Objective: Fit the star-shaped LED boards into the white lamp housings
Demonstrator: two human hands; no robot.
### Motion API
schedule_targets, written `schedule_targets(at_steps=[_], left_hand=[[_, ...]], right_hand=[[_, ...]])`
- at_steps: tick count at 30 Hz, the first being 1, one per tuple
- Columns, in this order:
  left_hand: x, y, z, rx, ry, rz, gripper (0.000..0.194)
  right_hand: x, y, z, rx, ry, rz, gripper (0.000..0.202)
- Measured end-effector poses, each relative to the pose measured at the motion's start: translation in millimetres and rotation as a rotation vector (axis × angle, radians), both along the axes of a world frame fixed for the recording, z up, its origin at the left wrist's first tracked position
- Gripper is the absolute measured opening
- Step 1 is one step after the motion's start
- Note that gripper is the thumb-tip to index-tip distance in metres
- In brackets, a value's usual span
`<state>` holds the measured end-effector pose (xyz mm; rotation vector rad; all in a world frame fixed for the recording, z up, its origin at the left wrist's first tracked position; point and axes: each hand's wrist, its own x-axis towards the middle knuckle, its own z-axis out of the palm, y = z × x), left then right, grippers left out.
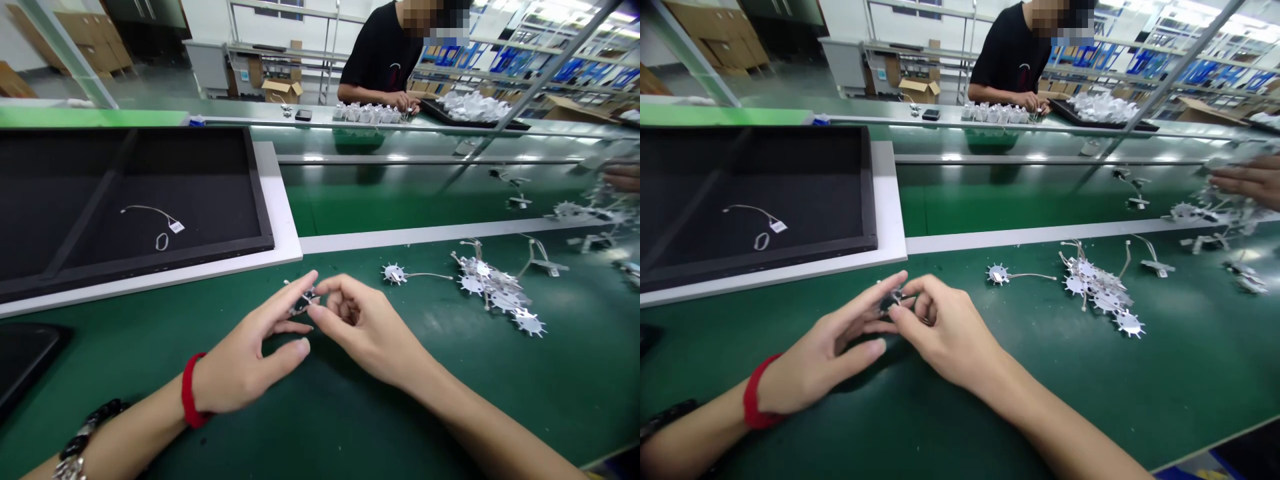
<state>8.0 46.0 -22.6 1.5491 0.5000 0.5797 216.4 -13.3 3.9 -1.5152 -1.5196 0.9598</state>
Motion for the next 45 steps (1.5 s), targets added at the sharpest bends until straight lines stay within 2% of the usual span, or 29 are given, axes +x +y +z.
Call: schedule_targets(at_steps=[2,5,8,11,13,18,20,22,26,28,30,34,38,40,42,45], left_hand=[[0.6,2.6,1.2,-0.197,-0.068,0.021,0.059],[2.7,7.3,5.7,-0.419,-0.11,0.028,0.054],[4.8,9.3,12.6,-0.581,-0.091,0.038,0.049],[5.7,9.2,16.9,-0.698,-0.12,0.007,0.051],[5.4,9.4,17.7,-0.736,-0.139,-0.02,0.054],[3.8,9.9,14.6,-0.698,-0.182,0.038,0.047],[3.4,7.3,10.5,-0.629,-0.182,0.059,0.046],[3.1,2.8,4.9,-0.534,-0.184,0.034,0.051],[1.8,-5.0,-2.1,-0.413,-0.208,-0.058,0.063],[1.0,-5.1,0.4,-0.438,-0.221,-0.075,0.066],[0.9,-2.8,5.8,-0.508,-0.226,-0.071,0.07],[3.3,1.0,12.1,-0.601,-0.263,-0.077,0.073],[3.7,-1.2,6.5,-0.516,-0.353,-0.148,0.06],[1.8,-2.9,4.1,-0.467,-0.339,-0.151,0.058],[-0.2,-4.0,3.7,-0.448,-0.324,-0.166,0.056],[-1.1,-4.1,5.4,-0.446,-0.304,-0.197,0.056]], right_hand=[[2.1,1.6,5.4,-0.12,0.291,-0.019,0.033],[7.5,2.7,9.8,-0.17,0.68,0.015,0.038],[11.9,1.7,10.9,-0.146,0.856,0.088,0.035],[12.7,0.2,9.1,-0.157,0.743,0.135,0.043],[11.2,-0.3,6.7,-0.105,0.578,0.09,0.046],[7.3,-1.2,2.7,0.249,-0.038,-0.024,0.03],[5.6,-1.7,3.1,0.345,-0.167,-0.037,0.027],[2.7,-2.2,4.4,0.277,-0.125,-0.025,0.027],[-3.6,-3.4,8.4,-0.103,0.272,0.072,0.029],[-3.2,-4.2,10.0,-0.217,0.477,0.166,0.047],[-0.3,-4.9,11.4,-0.245,0.602,0.256,0.062],[4.2,-5.4,13.5,-0.179,0.64,0.279,0.06],[-1.8,-7.1,10.6,-0.181,0.52,0.168,0.05],[-6.1,-8.7,5.8,-0.052,0.332,0.104,0.04],[-9.3,-10.0,0.3,0.167,0.102,0.056,0.029],[-10.5,-10.4,-4.7,0.399,-0.111,0.028,0.035]])
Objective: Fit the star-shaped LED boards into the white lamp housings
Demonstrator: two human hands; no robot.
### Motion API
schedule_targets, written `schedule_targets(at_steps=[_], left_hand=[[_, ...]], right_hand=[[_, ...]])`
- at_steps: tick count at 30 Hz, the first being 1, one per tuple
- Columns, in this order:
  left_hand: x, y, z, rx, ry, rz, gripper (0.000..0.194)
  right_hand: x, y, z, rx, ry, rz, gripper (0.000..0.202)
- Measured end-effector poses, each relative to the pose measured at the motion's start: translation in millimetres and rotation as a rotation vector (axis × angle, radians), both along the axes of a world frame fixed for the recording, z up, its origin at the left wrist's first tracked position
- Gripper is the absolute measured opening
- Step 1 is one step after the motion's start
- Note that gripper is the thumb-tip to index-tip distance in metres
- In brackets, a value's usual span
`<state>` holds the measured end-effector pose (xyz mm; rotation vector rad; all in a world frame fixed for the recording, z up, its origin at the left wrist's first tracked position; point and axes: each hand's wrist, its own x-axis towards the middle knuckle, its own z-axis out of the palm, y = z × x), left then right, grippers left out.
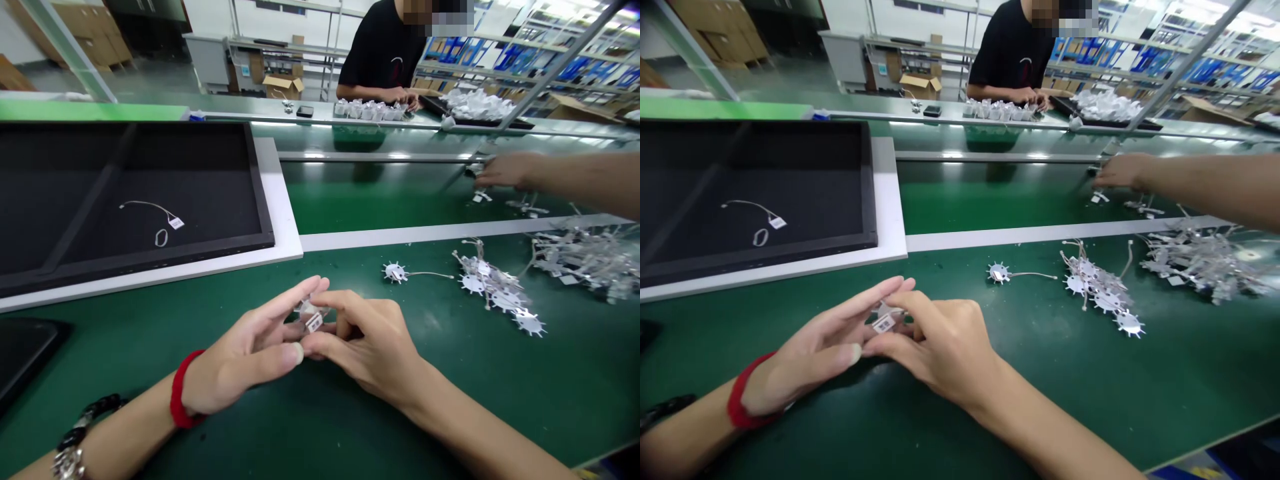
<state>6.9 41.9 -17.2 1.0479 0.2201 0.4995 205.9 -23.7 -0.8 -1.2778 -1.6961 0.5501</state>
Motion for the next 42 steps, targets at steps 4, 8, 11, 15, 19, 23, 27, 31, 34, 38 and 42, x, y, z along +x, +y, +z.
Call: schedule_targets(at_steps=[4,8,11,15,19,23,27,31,34,38,42], left_hand=[[4.3,2.1,5.1,-0.07,0.027,0.066,0.052],[8.4,5.1,13.0,-0.223,0.029,0.159,0.039],[8.4,7.5,17.8,-0.274,0.03,0.169,0.038],[5.3,9.7,20.5,-0.323,0.011,0.15,0.038],[0.5,9.6,19.7,-0.336,0.009,0.091,0.042],[0.9,8.1,15.3,-0.342,-0.014,0.047,0.056],[5.3,6.3,12.3,-0.327,-0.002,0.073,0.064],[6.0,5.7,13.2,-0.307,0.06,0.11,0.057],[5.0,6.3,13.4,-0.29,0.039,0.103,0.049],[5.2,7.8,12.4,-0.279,0.046,0.082,0.041],[4.4,9.8,12.0,-0.233,0.044,0.119,0.038]], right_hand=[[3.3,0.3,4.2,0.053,0.011,0.004,0.05],[9.1,2.9,12.9,-0.038,0.1,-0.126,0.028],[12.5,6.9,14.2,-0.117,0.136,-0.095,0.017],[13.8,10.4,8.3,-0.224,0.192,0.063,0.021],[12.9,12.3,5.4,-0.328,0.249,0.087,0.014],[11.7,12.8,7.7,-0.309,0.134,0.036,0.019],[10.5,11.2,6.8,-0.349,0.01,-0.006,0.022],[9.6,9.9,3.8,-0.387,-0.029,0.05,0.022],[9.7,9.5,1.7,-0.338,-0.086,0.046,0.022],[10.7,9.2,-2.3,-0.201,-0.2,0.048,0.024],[13.5,9.8,-5.8,-0.034,-0.332,0.025,0.024]])
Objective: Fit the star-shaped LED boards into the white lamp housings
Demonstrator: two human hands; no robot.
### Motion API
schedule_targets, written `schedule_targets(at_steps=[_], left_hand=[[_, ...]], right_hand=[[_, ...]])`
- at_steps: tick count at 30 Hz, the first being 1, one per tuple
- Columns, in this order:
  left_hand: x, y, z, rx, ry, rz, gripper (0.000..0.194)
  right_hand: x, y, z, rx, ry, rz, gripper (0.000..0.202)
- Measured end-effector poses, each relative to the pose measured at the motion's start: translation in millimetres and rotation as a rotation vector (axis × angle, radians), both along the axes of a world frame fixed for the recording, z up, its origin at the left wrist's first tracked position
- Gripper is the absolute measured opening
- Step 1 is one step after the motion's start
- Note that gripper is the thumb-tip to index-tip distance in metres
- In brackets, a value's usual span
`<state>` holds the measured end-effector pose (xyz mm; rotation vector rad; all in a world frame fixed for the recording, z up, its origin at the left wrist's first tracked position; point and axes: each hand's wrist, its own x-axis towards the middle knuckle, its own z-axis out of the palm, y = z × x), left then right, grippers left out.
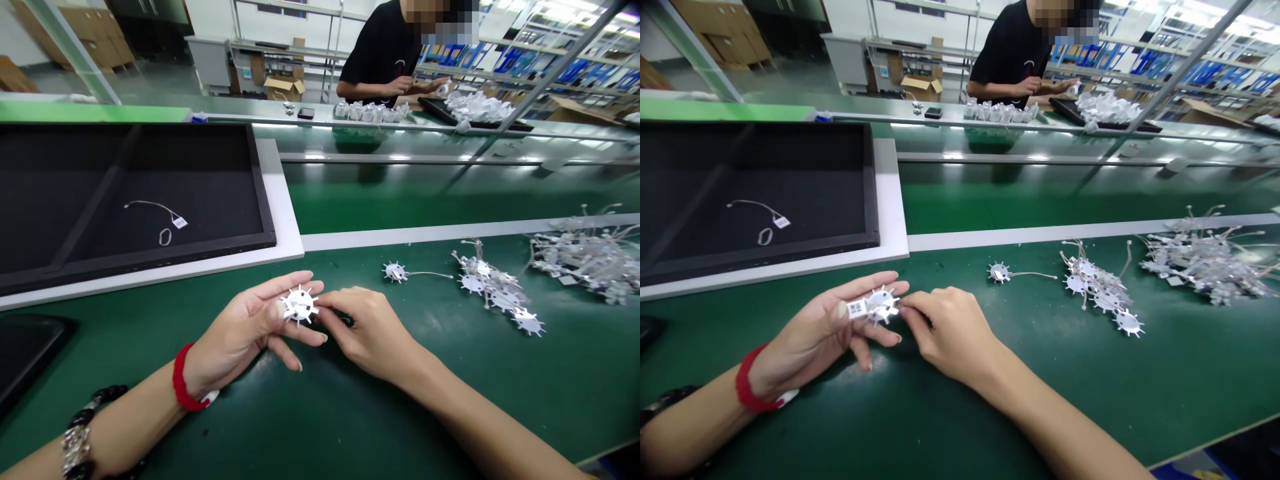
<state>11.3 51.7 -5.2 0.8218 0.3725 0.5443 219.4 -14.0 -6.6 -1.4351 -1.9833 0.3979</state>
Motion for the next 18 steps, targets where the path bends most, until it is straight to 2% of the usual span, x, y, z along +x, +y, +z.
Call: schedule_targets(at_steps=[6,10,12,18], left_hand=[[-2.3,2.7,3.7,-0.078,-0.063,0.026,0.031],[-0.7,4.0,6.2,-0.118,-0.082,0.02,0.026],[-0.1,4.4,6.9,-0.124,-0.073,0.026,0.025],[0.5,4.4,7.6,-0.131,-0.05,0.061,0.023]], right_hand=[[5.9,2.2,0.7,0.196,-0.098,0.058,0.023],[7.1,3.1,-2.3,0.285,-0.065,0.128,0.023],[7.5,3.4,-3.9,0.263,-0.032,0.132,0.021],[7.5,4.0,0.3,0.04,0.084,0.088,0.018]])
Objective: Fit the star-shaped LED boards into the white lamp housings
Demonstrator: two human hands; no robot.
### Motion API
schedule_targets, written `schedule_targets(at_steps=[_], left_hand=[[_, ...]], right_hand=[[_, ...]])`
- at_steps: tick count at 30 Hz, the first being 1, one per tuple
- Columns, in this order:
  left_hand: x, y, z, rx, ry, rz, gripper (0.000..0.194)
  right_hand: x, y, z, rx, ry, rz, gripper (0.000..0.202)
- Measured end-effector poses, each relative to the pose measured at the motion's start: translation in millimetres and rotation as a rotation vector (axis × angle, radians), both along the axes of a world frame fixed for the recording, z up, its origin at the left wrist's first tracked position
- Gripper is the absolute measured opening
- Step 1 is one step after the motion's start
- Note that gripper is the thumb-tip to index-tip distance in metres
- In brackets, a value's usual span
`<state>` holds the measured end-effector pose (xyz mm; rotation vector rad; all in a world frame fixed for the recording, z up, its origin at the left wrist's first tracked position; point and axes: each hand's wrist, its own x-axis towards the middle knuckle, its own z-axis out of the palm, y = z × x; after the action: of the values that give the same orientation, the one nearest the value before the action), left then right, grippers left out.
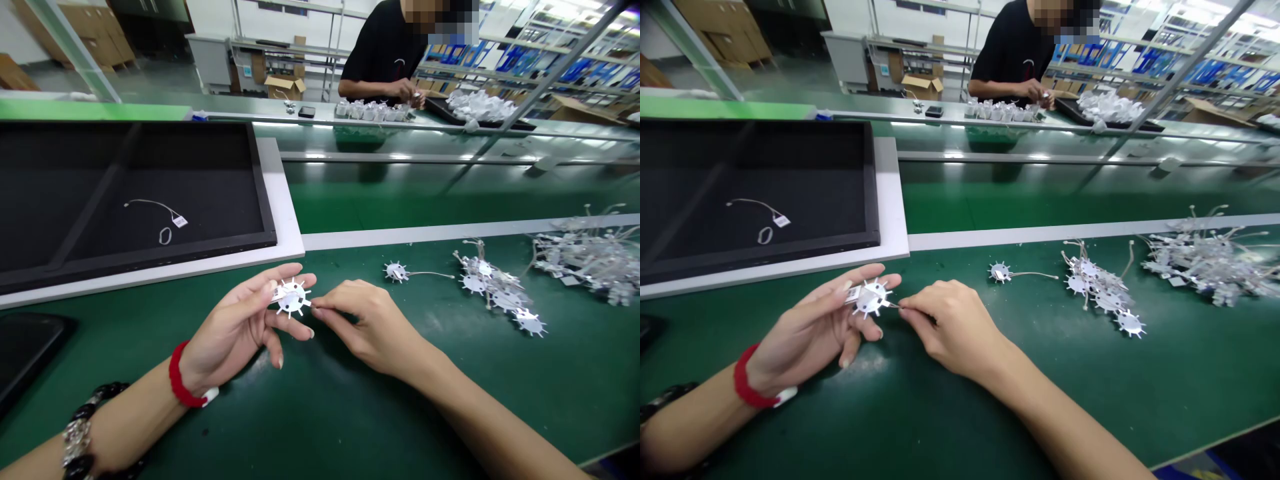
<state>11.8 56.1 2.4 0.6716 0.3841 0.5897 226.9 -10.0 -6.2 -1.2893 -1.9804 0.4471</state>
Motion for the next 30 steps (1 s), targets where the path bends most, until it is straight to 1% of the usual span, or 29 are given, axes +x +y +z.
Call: schedule_targets(at_steps=[2,5,7,9,12,14,15,16,17,18,21,23,24,26,30], left_hand=[[-0.2,-0.4,-1.0,-0.002,0.002,0.003,0.024],[-0.4,-0.7,-3.6,0.017,0.002,0.004,0.028],[-0.5,-0.6,-5.2,0.029,0.001,-0.01,0.028],[-0.5,-0.6,-6.1,0.031,-0.014,-0.042,0.027],[-0.6,-1.0,-6.0,0.026,-0.053,-0.093,0.027],[-0.7,-1.3,-5.4,0.02,-0.072,-0.12,0.028],[-0.7,-1.4,-5.1,0.015,-0.08,-0.13,0.028],[-0.8,-1.3,-4.7,0.007,-0.087,-0.14,0.028],[-0.8,-1.1,-4.5,-0.003,-0.095,-0.147,0.027],[-1.0,-0.8,-4.3,-0.017,-0.105,-0.149,0.027],[-1.7,0.5,-3.8,-0.069,-0.13,-0.145,0.026],[-2.4,1.5,-3.5,-0.093,-0.13,-0.136,0.026],[-2.6,1.9,-3.4,-0.1,-0.124,-0.131,0.026],[-2.6,2.4,-3.5,-0.102,-0.105,-0.118,0.026],[-0.6,1.8,-4.2,-0.093,-0.039,-0.08,0.026]], right_hand=[[-1.4,-0.5,4.4,-0.11,0.106,-0.011,0.018],[-4.8,-1.5,10.9,-0.378,0.417,0.002,0.021],[-7.6,-1.9,12.6,-0.52,0.562,0.021,0.021],[-10.7,-1.9,11.9,-0.541,0.612,0.019,0.018],[-15.1,-1.9,9.2,-0.456,0.647,0.031,0.012],[-17.0,-2.4,7.9,-0.434,0.657,0.061,0.005],[-17.5,-2.9,7.4,-0.428,0.646,0.069,0.008],[-17.7,-3.5,6.6,-0.4,0.612,0.065,0.01],[-17.7,-4.1,5.5,-0.331,0.553,0.054,0.012],[-17.5,-4.7,3.9,-0.223,0.468,0.041,0.012],[-17.0,-5.6,-2.2,0.22,0.139,-0.017,0.014],[-16.7,-5.4,-5.1,0.445,-0.061,-0.053,0.013],[-16.5,-5.2,-5.6,0.508,-0.139,-0.07,0.012],[-15.9,-4.9,-4.6,0.575,-0.249,-0.093,0.008],[-14.1,-4.5,-0.4,0.603,-0.346,-0.099,0.008]])
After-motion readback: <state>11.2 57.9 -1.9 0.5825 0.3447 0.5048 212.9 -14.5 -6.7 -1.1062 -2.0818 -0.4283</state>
